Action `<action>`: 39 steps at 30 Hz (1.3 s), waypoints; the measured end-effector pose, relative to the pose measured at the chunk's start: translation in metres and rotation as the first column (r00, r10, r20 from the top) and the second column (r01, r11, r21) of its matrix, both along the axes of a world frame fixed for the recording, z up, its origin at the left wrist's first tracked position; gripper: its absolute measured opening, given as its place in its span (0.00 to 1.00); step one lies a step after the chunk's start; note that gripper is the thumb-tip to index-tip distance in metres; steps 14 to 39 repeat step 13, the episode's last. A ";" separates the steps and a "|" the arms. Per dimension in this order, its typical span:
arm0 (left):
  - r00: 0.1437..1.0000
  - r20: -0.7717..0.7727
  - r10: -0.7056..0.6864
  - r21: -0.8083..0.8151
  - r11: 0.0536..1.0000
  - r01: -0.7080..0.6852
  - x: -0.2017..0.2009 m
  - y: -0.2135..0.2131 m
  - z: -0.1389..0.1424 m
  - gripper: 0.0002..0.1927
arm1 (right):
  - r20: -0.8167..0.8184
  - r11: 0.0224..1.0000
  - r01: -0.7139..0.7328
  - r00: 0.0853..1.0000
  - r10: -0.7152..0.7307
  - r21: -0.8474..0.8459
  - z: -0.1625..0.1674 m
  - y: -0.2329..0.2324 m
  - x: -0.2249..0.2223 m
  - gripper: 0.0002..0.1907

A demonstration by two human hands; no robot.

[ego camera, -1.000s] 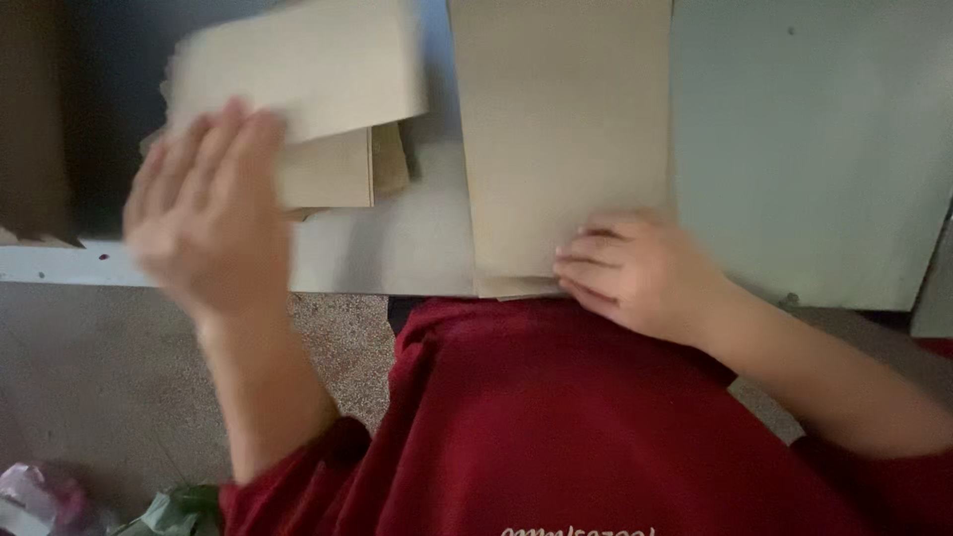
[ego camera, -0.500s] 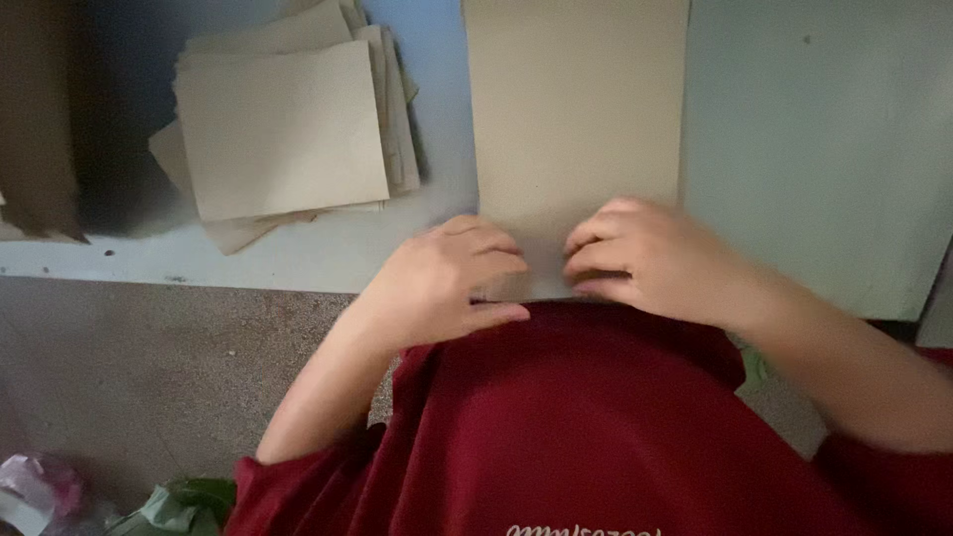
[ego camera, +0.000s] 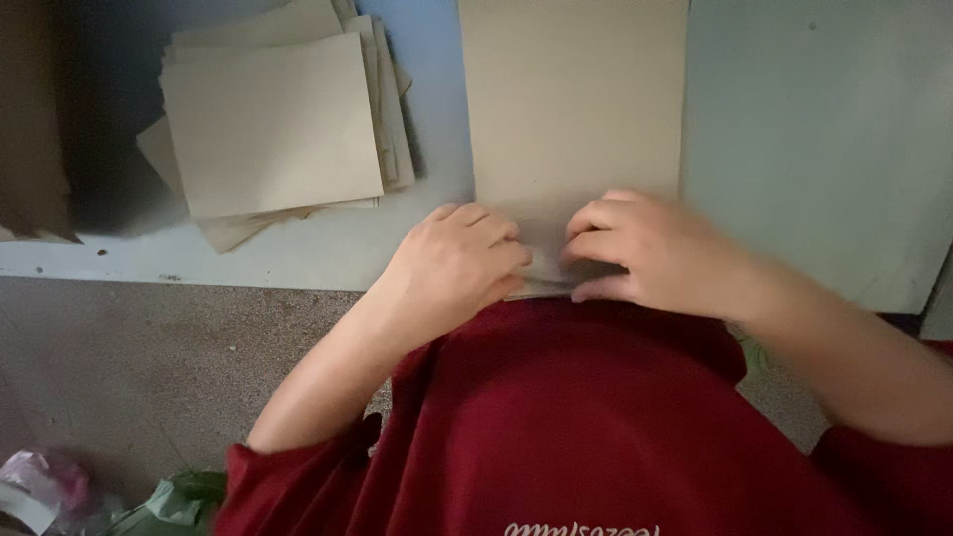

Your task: The person takes a stack of brown paper sheets, taps and aligns the edges, then folds sheets in half one at a time on the workbench, pressing the crease flat and placing each folded sheet onto a growing pile on the left side of the table.

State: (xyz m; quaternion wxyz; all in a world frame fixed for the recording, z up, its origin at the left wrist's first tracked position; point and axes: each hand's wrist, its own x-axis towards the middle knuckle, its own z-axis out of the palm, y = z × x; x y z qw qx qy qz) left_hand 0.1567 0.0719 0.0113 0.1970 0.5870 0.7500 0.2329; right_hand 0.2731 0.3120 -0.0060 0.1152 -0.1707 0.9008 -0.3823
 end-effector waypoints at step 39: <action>0.907 0.037 0.419 -0.388 0.843 -0.373 -0.018 0.013 -0.019 0.12 | 0.137 0.983 0.106 0.987 -0.086 -0.146 0.017 0.069 0.000 0.43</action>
